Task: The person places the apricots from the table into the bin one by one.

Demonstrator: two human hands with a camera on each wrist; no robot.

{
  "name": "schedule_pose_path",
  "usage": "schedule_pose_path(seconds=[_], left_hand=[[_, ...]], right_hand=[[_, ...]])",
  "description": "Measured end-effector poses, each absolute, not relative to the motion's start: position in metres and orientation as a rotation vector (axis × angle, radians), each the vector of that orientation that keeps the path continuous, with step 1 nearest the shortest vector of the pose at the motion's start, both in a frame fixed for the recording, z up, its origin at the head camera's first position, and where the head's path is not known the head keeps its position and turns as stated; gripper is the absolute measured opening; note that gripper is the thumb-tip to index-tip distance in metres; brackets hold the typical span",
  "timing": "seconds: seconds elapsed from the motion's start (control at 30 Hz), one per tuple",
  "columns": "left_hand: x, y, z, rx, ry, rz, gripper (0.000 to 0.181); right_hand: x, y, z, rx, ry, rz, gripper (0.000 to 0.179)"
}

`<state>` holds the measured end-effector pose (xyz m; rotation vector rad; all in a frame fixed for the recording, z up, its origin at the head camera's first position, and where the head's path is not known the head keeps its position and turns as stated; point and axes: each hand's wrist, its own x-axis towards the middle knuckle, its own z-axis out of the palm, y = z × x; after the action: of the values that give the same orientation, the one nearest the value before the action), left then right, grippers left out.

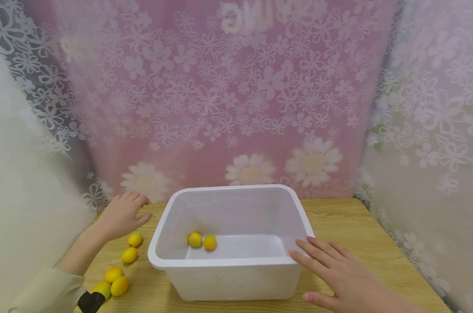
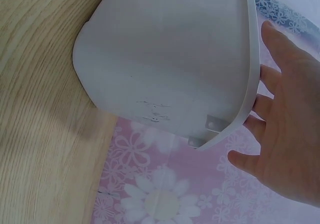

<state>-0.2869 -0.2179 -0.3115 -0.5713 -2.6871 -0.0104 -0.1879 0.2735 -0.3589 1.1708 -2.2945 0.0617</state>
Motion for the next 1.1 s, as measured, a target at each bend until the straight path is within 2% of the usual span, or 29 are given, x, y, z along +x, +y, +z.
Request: schedule_pose_path(seconds=[0.43,0.6,0.9,1.1], left_hand=[[-0.276,-0.260,-0.383,-0.370,-2.842,-0.011,0.030],[-0.273,-0.274,-0.405,-0.280,-2.939,0.008,0.041],[-0.273,-0.287,-0.427,-0.181,-3.004,-0.047,0.054],[-0.276,-0.287,-0.433,-0.167,-3.022,-0.036,0.049]], right_hand=[[-0.189,0.277,-0.358,1.203,-2.281,0.051,0.076],[-0.190,0.277,-0.356,1.218,-2.285,0.034,0.076],[-0.184,0.276,-0.354,1.173,-2.336,-0.022,0.076],[-0.184,0.276,-0.352,1.186,-2.333,-0.022,0.075]])
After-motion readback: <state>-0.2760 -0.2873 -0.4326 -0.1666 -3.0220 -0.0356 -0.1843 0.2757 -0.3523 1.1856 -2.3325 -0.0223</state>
